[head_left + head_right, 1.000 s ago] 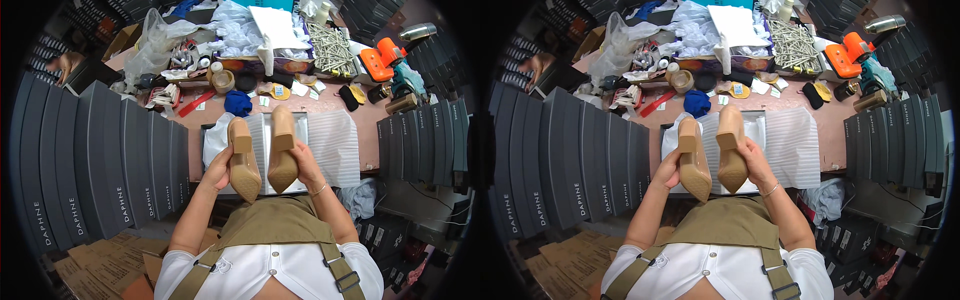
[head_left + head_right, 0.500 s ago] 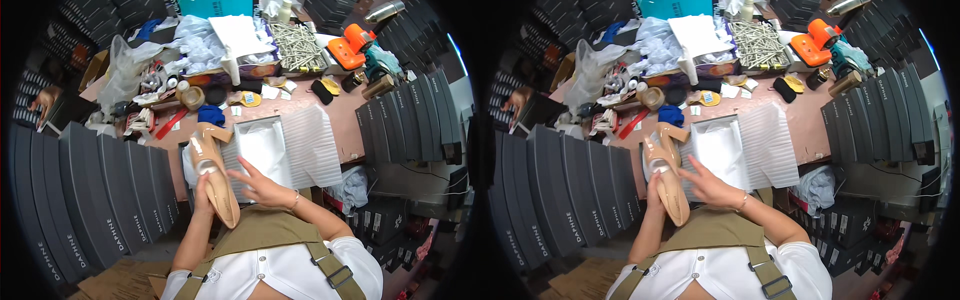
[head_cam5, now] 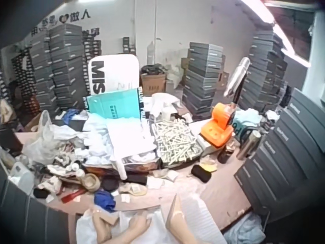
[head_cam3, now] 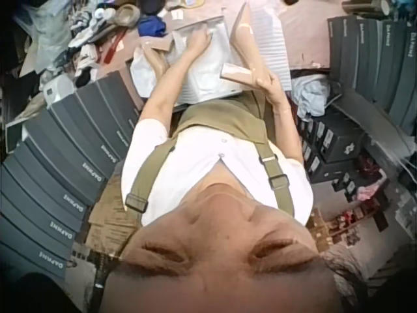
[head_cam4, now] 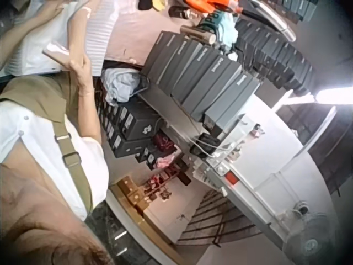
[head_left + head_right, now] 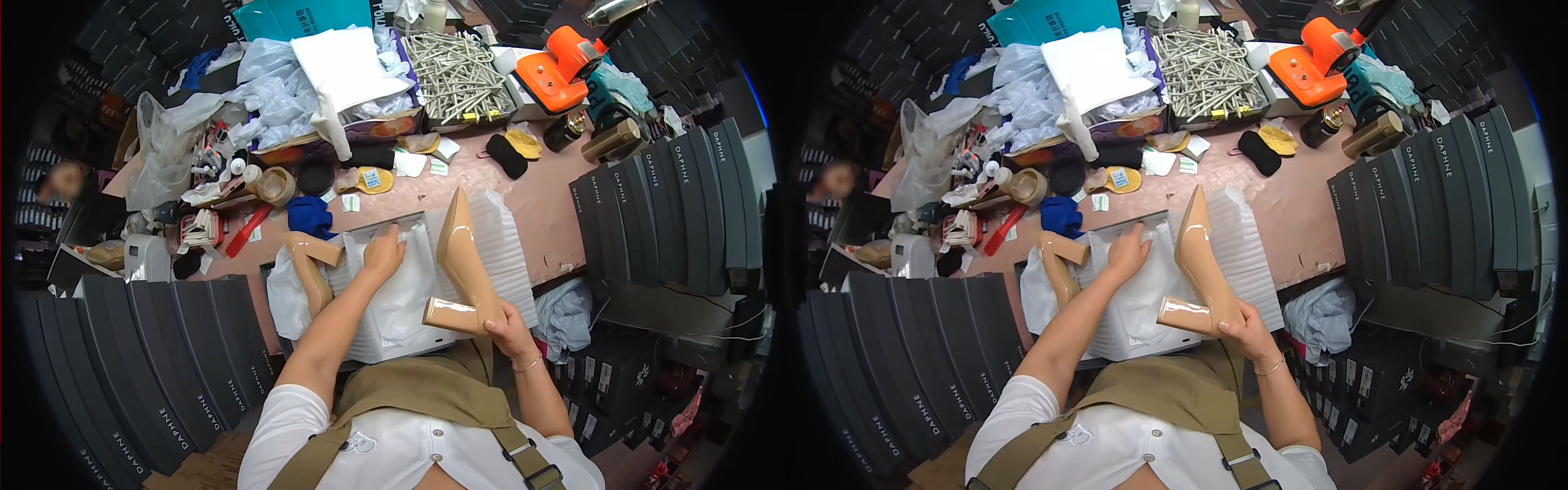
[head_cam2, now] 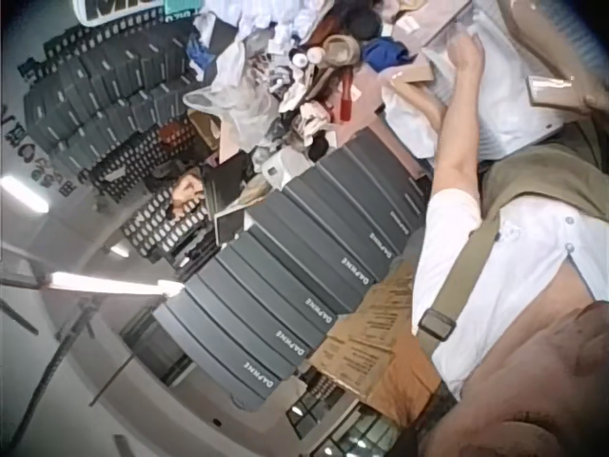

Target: Packing a pair of high-heeled shoes into a shoebox with protective paper.

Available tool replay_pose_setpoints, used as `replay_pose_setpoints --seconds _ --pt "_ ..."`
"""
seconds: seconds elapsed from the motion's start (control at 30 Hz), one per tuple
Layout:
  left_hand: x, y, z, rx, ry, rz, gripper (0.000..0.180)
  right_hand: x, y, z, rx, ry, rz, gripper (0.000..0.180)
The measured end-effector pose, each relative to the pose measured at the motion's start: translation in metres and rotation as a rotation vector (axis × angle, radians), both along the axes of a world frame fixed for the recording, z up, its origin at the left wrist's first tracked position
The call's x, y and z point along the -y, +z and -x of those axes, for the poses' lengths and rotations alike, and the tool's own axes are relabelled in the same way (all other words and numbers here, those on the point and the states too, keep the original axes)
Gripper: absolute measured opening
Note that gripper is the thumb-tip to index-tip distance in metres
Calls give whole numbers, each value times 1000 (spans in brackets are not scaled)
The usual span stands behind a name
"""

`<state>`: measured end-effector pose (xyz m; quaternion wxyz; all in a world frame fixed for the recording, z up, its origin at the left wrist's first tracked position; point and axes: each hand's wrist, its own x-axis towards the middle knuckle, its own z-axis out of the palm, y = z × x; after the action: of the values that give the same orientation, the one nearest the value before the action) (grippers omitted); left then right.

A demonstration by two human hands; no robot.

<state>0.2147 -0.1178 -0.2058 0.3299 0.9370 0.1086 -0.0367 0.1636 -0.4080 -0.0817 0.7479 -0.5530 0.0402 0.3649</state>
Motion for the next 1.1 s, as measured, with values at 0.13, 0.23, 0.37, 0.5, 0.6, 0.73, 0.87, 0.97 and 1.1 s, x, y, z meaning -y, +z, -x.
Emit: replay_pose_setpoints --seconds 0.13,0.23,0.37,0.5,0.6,0.73,0.87,0.97,1.1 --pt "2 -12 3 -26 -38 -7 20 5 -10 14 -29 -68 -51 61" --pt "-6 23 39 -193 73 624 18 1 -2 11 -55 -125 -264 69" --pt "-67 104 64 33 275 962 26 4 2 5 -156 -165 -700 73" --pt "-115 250 63 521 126 205 42 -11 -4 16 -229 -108 -972 66" --pt "-104 287 50 636 -58 -229 43 -31 2 26 -217 -68 -1057 63" --pt "-95 260 42 541 -29 -298 37 -32 10 45 -200 -108 -1060 63" --pt "-86 202 35 540 -71 -347 18 -10 22 63 -102 -123 -889 69" --pt "-63 189 46 465 -158 -154 11 14 68 73 88 -66 -462 86" --pt "-30 206 84 509 -387 79 29 16 107 68 43 156 -267 74"
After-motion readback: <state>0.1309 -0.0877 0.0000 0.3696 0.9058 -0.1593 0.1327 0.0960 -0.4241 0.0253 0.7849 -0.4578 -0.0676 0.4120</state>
